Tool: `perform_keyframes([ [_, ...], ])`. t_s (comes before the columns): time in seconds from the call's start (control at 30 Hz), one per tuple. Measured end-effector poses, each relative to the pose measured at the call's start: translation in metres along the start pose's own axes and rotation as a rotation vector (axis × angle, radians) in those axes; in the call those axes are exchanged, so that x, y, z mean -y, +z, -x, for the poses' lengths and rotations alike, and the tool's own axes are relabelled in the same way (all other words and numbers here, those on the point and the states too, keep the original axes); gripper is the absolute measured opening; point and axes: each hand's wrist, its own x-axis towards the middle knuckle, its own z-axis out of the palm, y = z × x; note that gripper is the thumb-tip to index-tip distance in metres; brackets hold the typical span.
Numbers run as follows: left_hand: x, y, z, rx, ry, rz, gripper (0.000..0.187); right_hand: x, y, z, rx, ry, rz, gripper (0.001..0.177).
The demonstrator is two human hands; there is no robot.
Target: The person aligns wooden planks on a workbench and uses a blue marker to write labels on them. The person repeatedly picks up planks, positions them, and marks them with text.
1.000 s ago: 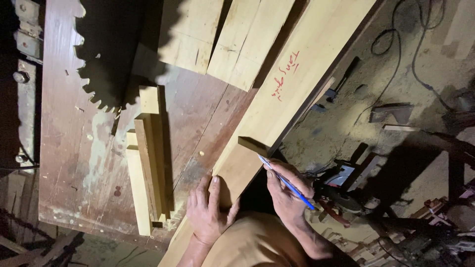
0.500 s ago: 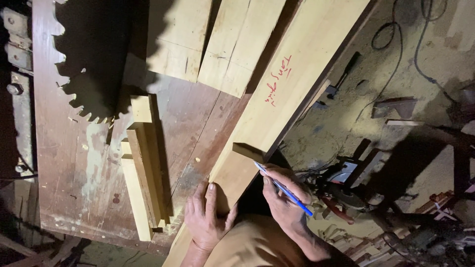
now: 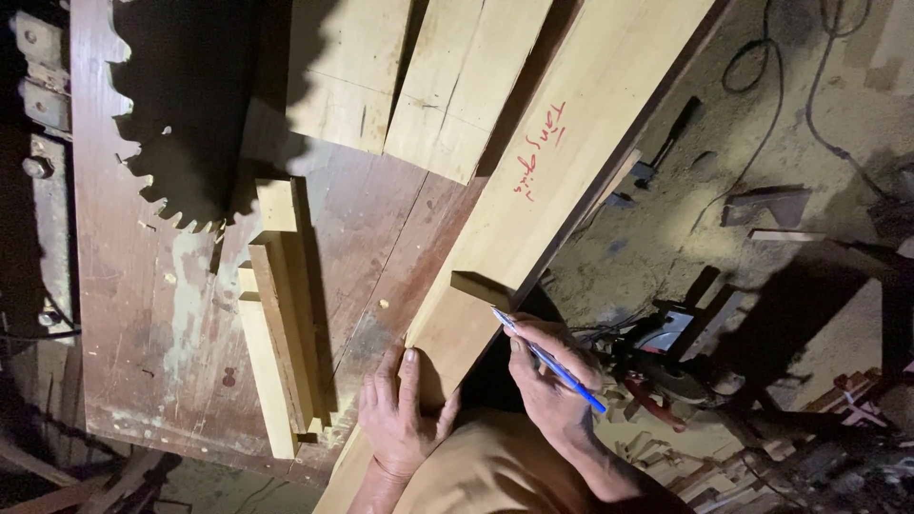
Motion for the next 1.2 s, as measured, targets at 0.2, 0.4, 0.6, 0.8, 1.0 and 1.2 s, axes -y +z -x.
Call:
perform_keyframes([
  [0.2, 0.001, 0.002, 0.003, 0.0, -0.005, -0.001, 0.073, 0.007, 0.0, -0.002, -0.003, -0.016, 0.063, 0.013],
  [0.4, 0.0, -0.001, 0.0, 0.003, -0.003, 0.004, 0.069, -0.007, 0.002, 0.004, -0.046, -0.029, 0.051, 0.018],
  [0.6, 0.002, 0.001, 0.003, -0.002, 0.007, 0.023, 0.071, 0.003, 0.002, -0.002, -0.008, -0.067, 0.048, 0.017],
  [0.8, 0.001, 0.0, 0.002, 0.003, 0.003, 0.026, 0.07, 0.007, 0.0, -0.01, -0.007, -0.145, 0.102, 0.014],
  [1.0, 0.002, -0.001, 0.002, 0.013, 0.005, 0.043, 0.072, 0.009, 0.0, -0.013, 0.01, -0.101, 0.067, 0.013],
  [1.2, 0.003, 0.001, 0.002, 0.014, 0.011, 0.018, 0.071, 0.004, -0.001, -0.008, 0.013, -0.103, 0.076, 0.018],
])
